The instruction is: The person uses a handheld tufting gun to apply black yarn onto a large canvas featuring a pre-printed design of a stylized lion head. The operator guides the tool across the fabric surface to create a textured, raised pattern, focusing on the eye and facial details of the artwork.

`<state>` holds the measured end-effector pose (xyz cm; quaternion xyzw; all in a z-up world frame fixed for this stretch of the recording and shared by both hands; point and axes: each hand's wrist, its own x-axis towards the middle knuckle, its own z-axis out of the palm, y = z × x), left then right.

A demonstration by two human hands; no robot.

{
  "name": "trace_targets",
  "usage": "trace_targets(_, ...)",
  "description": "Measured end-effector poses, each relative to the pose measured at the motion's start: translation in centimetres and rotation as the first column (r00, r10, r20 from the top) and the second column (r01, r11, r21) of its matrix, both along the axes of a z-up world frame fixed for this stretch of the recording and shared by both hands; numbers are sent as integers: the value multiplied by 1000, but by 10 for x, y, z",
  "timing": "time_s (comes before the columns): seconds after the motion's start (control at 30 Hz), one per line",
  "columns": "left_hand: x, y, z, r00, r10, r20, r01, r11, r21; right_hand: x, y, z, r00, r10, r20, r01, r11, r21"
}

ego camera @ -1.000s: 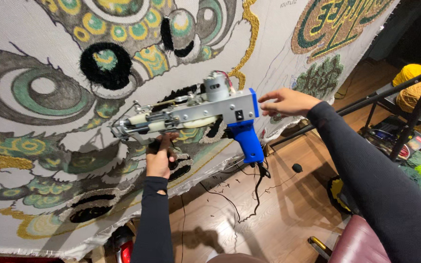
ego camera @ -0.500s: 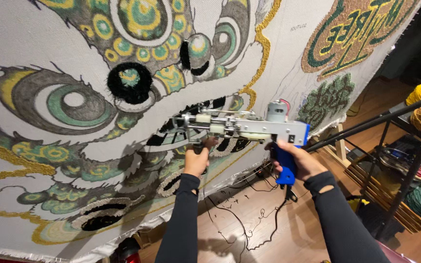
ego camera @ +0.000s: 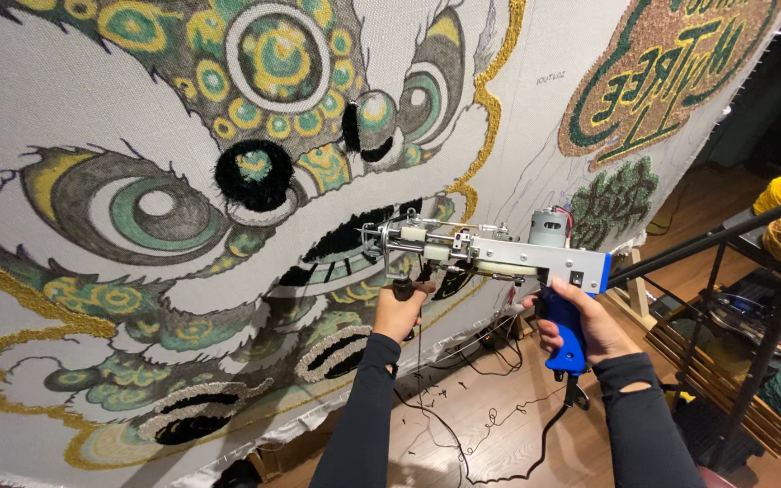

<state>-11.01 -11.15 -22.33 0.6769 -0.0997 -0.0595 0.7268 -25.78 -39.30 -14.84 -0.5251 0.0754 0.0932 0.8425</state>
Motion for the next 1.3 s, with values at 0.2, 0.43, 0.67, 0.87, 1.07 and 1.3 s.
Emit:
trace_targets(0.2, 5, -3, 2, 1000, -20, -6, 20, 1000, 2, 0, -2, 8, 1000, -14, -4, 14, 1000, 7)
trace_targets(0.43, -7, -3, 31, 1000, -20, -3, 20, 1000, -13, 2, -1, 10, 1000, -20, 18, 20, 1000, 11)
trace_targets(0.67, -5, -8, 38, 1000, -6, -3, 6, 1000, -30, 2, -4, 15, 999, -5, 32, 4, 999, 36)
trace_targets(0.87, -1, -15, 41, 1000, -4, 30, 6, 998, -56, -1, -6, 24, 998, -20, 59, 20, 1000, 5)
trace_targets(1.07, -4, -19, 44, 999, 27, 20, -27, 1000, 3, -4, -8, 29, 999, -31, 27, 31, 999, -11)
trace_targets(1.3, -3, -20, 44, 999, 32, 6, -32, 999, -6, -2, -8, 29, 998, -20, 52, 20, 1000, 0)
